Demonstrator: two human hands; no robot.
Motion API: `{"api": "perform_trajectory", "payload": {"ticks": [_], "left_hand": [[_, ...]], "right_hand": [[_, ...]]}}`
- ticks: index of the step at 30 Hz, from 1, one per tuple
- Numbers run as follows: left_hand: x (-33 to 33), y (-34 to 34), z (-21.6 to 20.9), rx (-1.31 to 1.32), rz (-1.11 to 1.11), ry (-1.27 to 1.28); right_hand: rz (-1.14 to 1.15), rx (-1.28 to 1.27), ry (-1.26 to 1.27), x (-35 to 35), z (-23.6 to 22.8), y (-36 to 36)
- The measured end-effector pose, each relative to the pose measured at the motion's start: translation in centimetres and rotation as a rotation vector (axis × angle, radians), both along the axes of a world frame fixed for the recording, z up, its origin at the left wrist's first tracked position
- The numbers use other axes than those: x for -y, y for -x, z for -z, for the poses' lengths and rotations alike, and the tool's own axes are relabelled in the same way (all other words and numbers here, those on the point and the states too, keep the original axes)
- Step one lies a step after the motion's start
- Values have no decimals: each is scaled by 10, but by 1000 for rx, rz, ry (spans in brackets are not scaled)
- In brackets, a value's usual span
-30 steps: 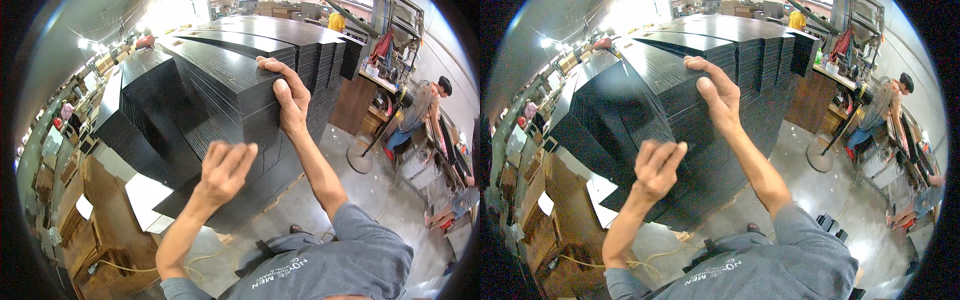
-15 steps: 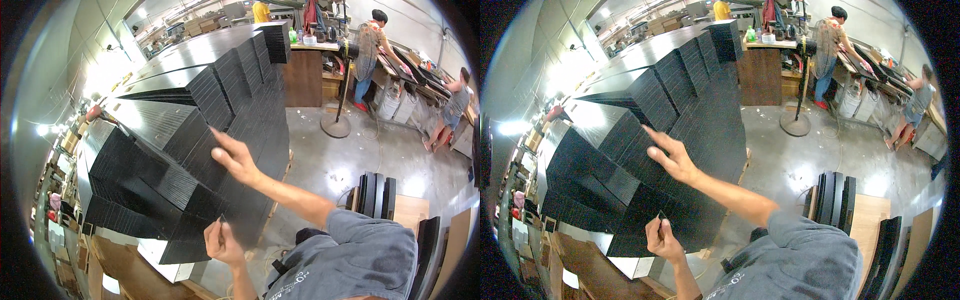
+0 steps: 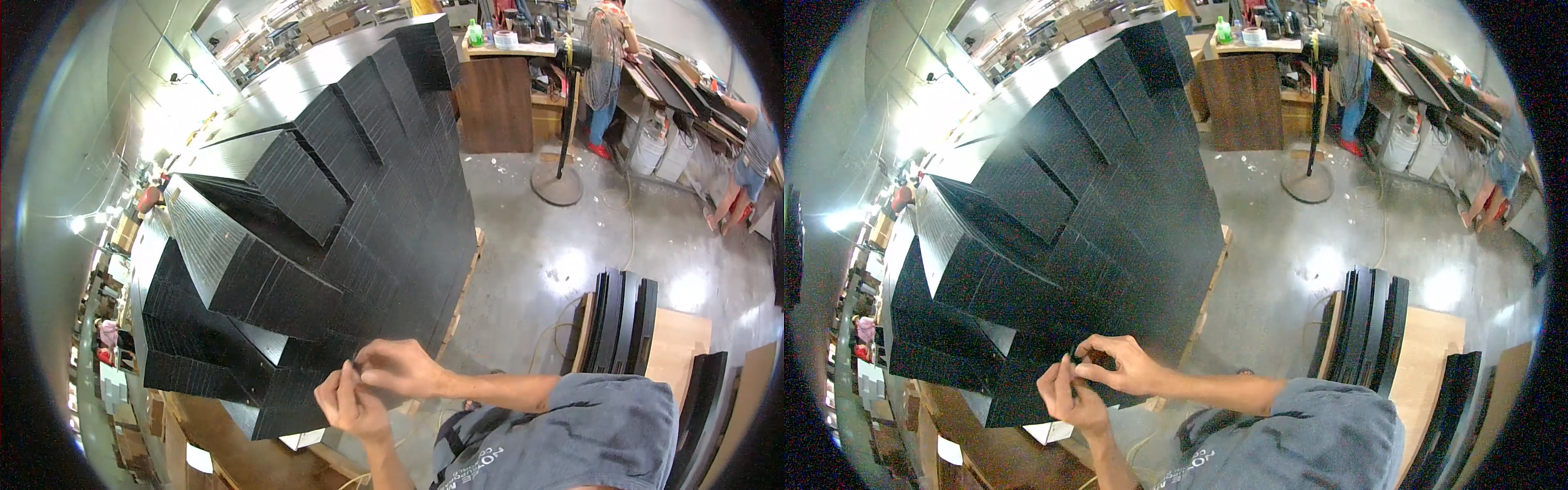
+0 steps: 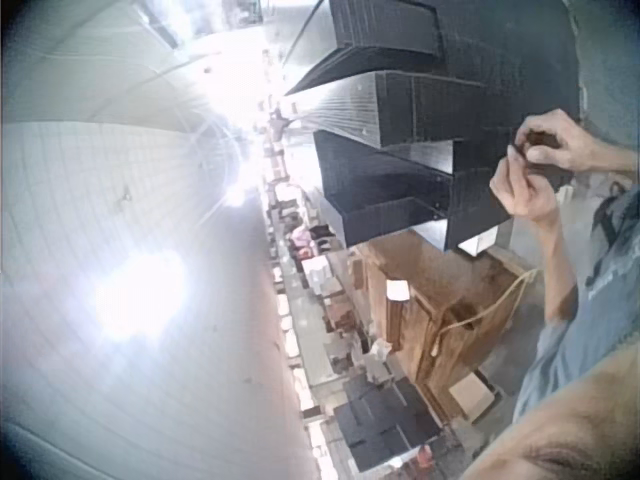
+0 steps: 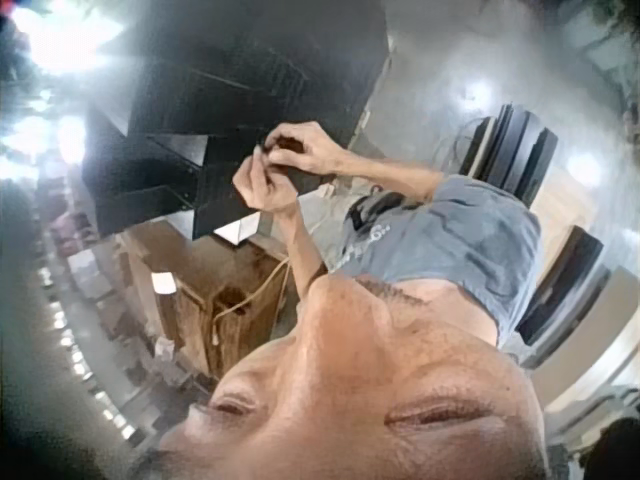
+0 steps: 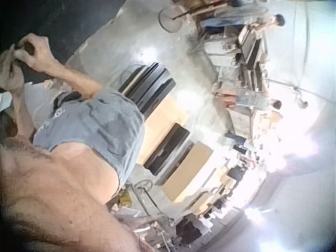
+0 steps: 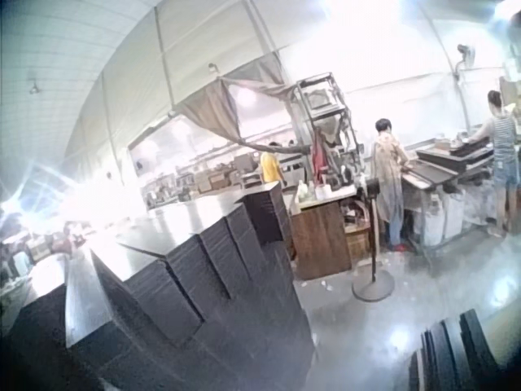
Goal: Peeling thin strips of protective tape or masking film from the edges of a stack of black wooden furniture panels.
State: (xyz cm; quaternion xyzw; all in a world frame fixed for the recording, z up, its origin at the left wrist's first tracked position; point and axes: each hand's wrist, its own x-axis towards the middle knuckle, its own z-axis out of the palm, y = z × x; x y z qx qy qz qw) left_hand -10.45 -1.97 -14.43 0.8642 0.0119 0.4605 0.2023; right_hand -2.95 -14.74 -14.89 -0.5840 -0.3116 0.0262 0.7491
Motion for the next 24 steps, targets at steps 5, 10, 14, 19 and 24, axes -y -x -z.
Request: {"api": "perform_trajectory", "payload": {"ticks": [5,10,14,19,24], "left_hand": [[6,-21,-8,49,108,-115],[-6,-26,-14,53,260,-107],[-40,-22,-23,26,343,-121],[-88,-13,-44,-133,454,252],[-109,-16,-65,-504,793,1030]], "right_hand": [[78,-36,31,3,0,-3],[32,-287,-41,-15,6,-3],[73,-265,-49,-34,4,7],[173,-361,-72,-51,-13,4],[269,-312,-44,-70,-51,11]]}}
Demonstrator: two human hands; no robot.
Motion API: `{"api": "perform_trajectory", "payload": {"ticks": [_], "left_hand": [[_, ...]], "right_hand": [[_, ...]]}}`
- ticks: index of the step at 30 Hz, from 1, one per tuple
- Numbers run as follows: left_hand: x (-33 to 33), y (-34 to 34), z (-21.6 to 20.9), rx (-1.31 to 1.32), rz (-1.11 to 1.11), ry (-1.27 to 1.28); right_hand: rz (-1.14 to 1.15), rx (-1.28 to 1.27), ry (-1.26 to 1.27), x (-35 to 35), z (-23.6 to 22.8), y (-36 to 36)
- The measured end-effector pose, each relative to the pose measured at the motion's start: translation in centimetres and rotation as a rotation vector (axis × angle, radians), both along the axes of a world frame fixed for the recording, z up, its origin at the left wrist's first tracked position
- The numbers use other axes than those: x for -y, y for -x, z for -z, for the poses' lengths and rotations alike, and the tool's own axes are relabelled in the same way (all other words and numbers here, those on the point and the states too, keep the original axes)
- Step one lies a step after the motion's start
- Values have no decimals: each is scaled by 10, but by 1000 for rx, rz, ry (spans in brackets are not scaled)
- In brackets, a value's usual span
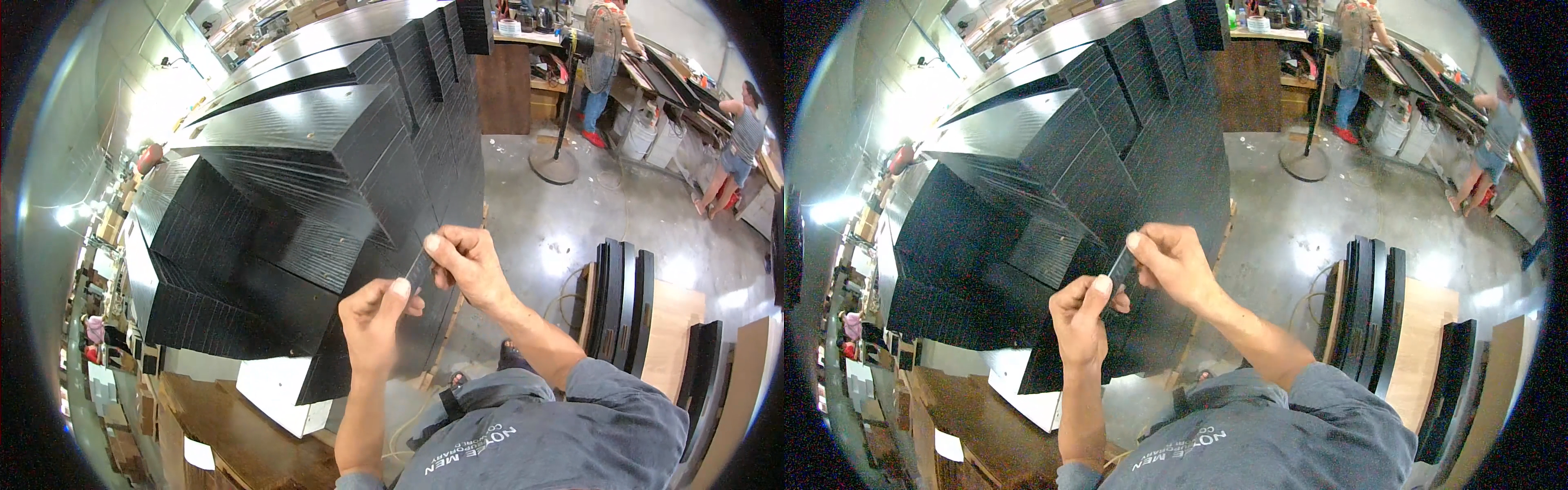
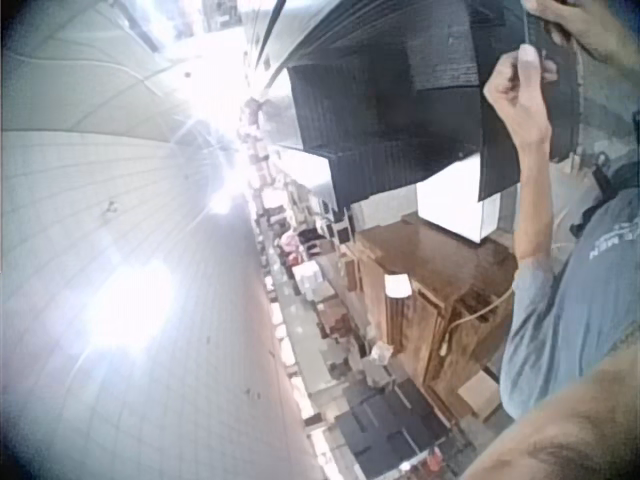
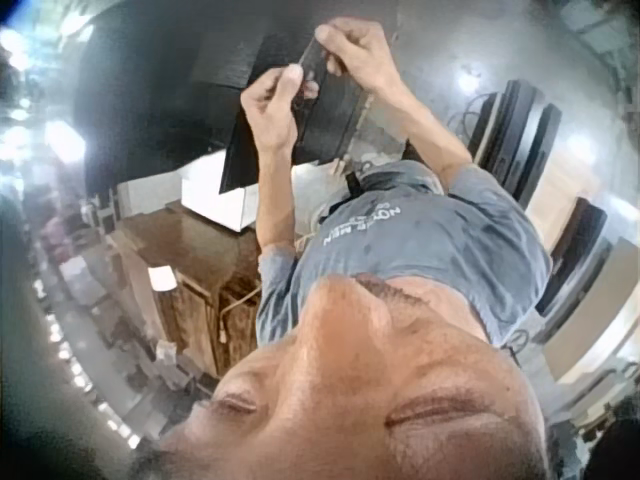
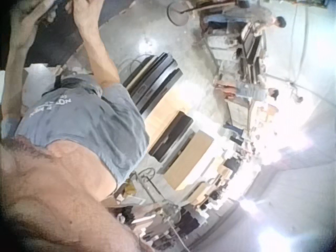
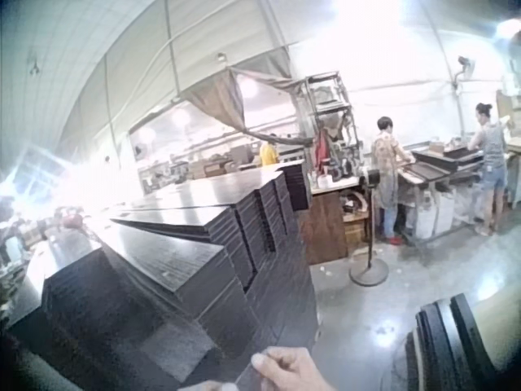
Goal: Peeling thin strips of protective tape or masking film from the edges of a stack of black wooden furniture panels.
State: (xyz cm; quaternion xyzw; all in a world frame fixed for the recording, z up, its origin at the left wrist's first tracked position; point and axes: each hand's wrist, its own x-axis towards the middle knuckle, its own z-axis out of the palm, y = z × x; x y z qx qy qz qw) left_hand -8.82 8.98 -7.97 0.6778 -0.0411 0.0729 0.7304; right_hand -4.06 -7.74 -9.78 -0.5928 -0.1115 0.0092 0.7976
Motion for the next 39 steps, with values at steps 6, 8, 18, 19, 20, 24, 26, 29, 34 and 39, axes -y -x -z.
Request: {"api": "perform_trajectory", "payload": {"ticks": [6,8,18,19,20,24,26,29,34,39], "left_hand": [[4,-7,-22,19,83,271],[7,-6,-31,101,62,330],[-2,-31,-62,151,-23,553],[1,-32,-66,161,-34,559],[3,-33,-66,161,-34,560],[2,-33,-64,120,-80,572],[4,-30,-63,97,-80,573],[6,-30,-68,104,-89,597],[2,-31,-62,71,-109,590],[5,-24,-57,35,-121,623]], "right_hand": [[57,62,-33,-12,-34,-6],[166,136,-16,-18,-46,-8],[109,239,-116,-31,-94,-16],[109,237,-129,-31,-97,-19],[108,234,-142,-32,-99,-22],[122,183,-130,-36,-90,-25],[121,167,-134,-36,-92,-25],[106,164,-152,-36,-93,-26],[132,130,-112,-39,-96,-22],[110,101,-142,-39,-87,-18]]}}
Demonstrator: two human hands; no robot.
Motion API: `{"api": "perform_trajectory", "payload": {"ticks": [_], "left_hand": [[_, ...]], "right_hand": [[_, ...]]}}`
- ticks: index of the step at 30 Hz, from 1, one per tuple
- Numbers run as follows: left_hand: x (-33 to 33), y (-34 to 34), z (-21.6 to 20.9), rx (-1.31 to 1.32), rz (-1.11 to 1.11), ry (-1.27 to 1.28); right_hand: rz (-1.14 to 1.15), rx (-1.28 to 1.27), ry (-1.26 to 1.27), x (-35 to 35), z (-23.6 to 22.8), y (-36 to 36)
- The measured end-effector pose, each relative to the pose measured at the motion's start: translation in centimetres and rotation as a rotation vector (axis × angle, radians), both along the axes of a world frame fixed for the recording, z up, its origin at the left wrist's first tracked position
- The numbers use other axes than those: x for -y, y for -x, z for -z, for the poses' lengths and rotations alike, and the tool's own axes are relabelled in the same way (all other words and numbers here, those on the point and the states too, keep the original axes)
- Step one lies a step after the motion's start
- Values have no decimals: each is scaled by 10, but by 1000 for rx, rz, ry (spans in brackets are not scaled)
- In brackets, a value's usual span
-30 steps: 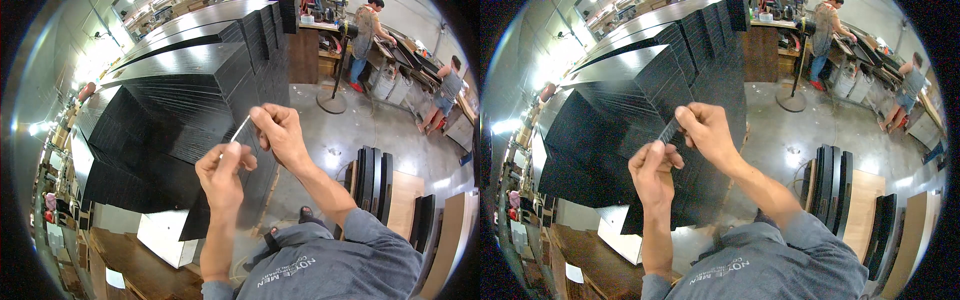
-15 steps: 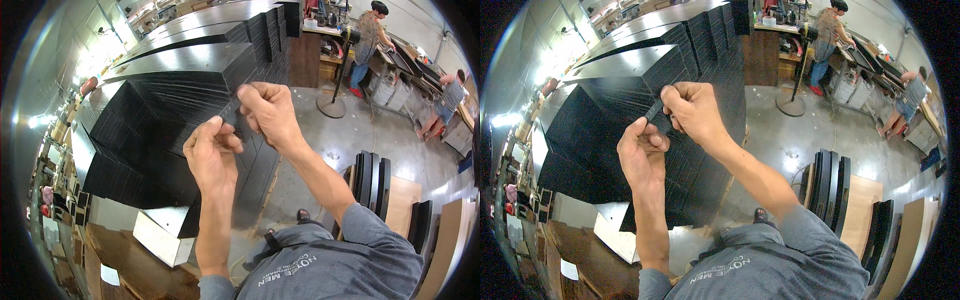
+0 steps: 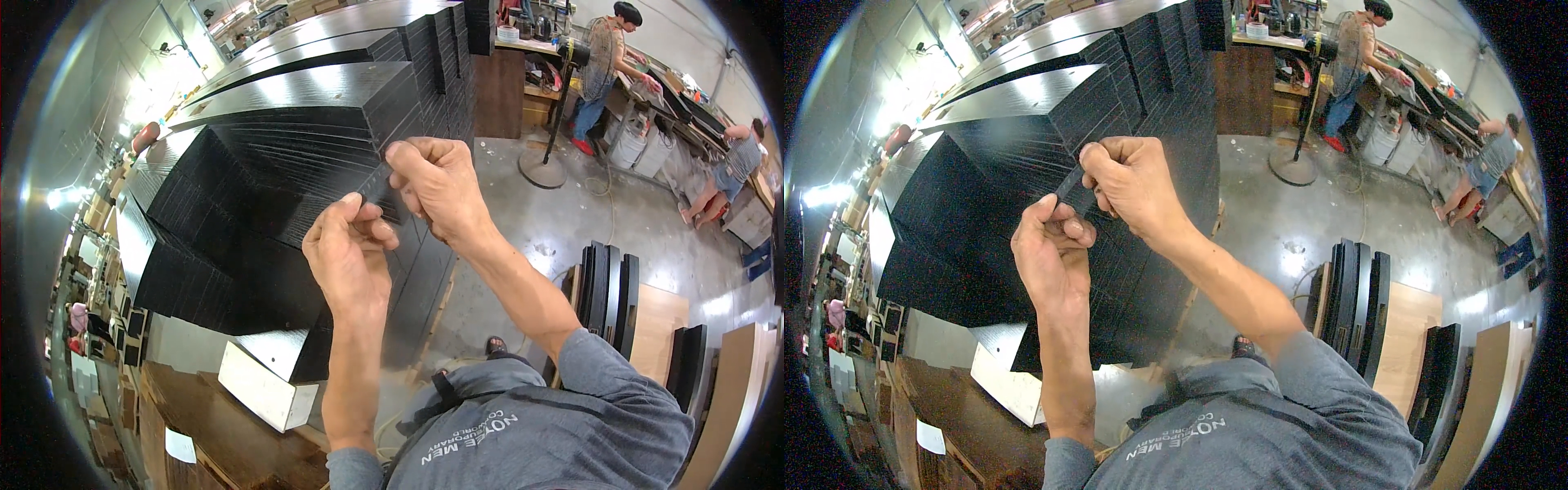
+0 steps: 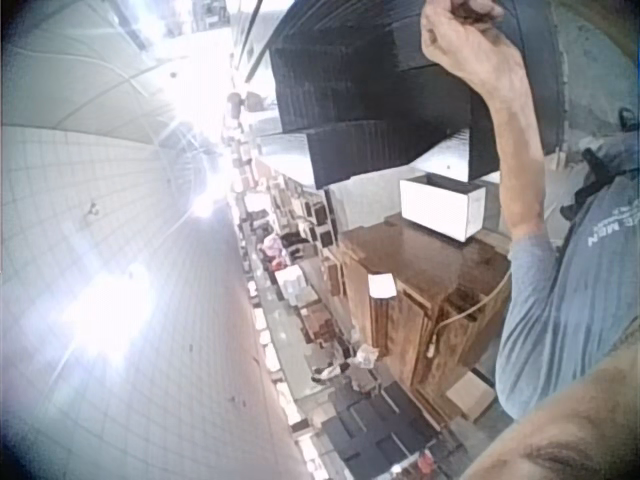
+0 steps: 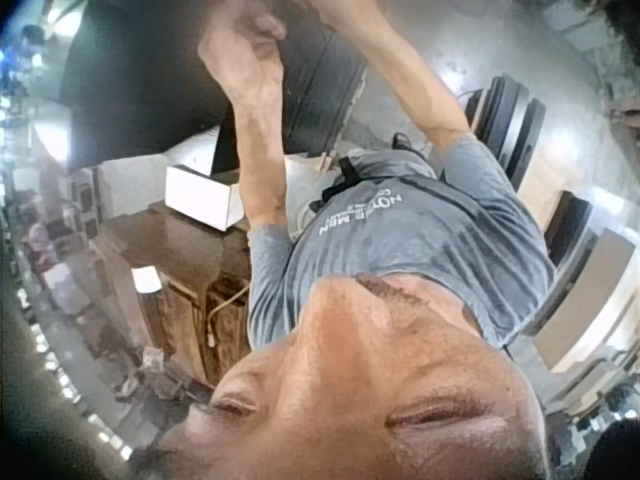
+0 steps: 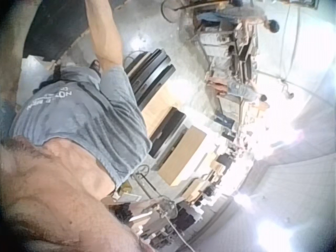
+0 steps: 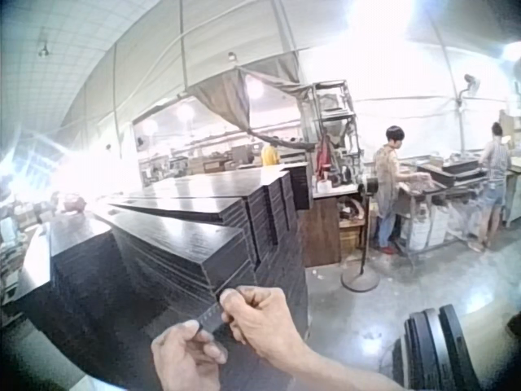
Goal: Peeling thin strips of protective tape or masking film from the edges of a stack of black wooden furniture panels.
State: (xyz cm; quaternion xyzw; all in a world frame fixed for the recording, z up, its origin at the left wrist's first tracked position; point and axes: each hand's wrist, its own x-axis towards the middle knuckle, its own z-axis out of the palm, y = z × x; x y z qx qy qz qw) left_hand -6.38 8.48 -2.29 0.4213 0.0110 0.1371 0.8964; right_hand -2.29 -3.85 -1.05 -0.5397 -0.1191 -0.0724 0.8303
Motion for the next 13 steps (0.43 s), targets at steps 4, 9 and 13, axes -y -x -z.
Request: {"api": "perform_trajectory", "payload": {"ticks": [4,9,13], "left_hand": [[-1,-1,-8,73,-39,-37],[5,1,-5,24,-54,-74],[4,1,4,46,-57,-80]], "right_hand": [[9,12,26,0,-10,3],[20,14,25,-1,4,-5],[11,-16,25,3,8,-6]]}}
